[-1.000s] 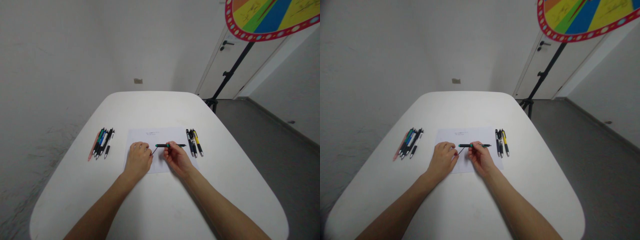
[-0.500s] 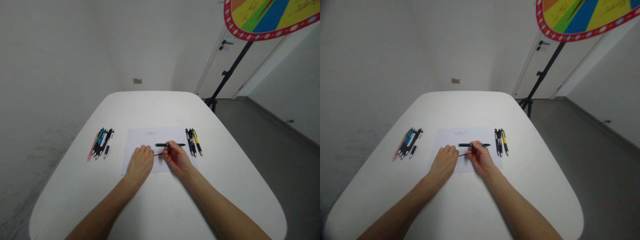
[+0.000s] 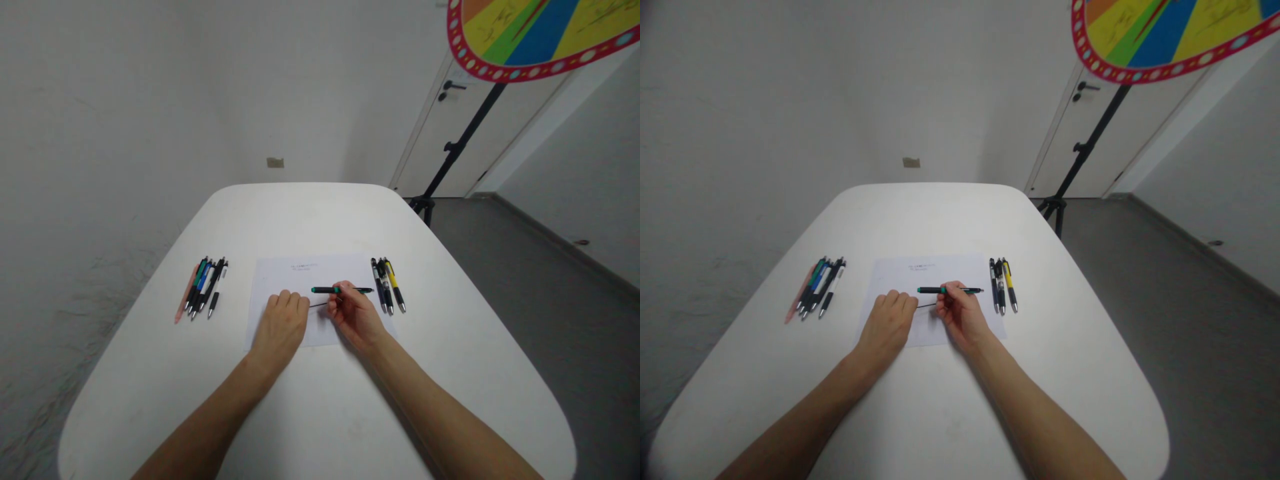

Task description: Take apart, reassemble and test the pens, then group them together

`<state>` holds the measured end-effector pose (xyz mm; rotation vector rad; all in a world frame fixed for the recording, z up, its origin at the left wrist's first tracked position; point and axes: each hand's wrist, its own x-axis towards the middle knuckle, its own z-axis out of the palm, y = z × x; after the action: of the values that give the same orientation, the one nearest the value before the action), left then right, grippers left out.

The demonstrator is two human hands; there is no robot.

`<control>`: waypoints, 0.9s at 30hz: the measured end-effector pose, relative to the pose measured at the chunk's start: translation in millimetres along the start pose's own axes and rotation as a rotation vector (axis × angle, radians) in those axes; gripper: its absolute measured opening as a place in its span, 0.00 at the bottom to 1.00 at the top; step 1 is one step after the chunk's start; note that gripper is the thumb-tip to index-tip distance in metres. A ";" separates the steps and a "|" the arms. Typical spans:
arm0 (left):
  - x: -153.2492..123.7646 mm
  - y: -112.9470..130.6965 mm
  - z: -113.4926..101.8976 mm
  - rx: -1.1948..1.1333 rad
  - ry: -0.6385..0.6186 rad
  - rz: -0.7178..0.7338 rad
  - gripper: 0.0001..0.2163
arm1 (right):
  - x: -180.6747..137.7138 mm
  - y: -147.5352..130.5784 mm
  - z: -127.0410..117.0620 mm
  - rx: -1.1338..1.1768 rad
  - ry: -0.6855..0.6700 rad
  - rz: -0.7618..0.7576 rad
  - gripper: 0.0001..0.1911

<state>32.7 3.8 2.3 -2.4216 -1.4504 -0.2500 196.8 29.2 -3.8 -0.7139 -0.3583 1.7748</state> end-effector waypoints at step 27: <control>1.6 -31.6 6.1 -1.074 0.570 -0.485 0.06 | 10.5 -1.8 -7.5 0.194 0.030 0.024 0.07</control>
<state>5.5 21.2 2.4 -2.1804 -1.8158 -2.0748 200.9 38.8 -11.6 -0.6085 -0.1550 1.7910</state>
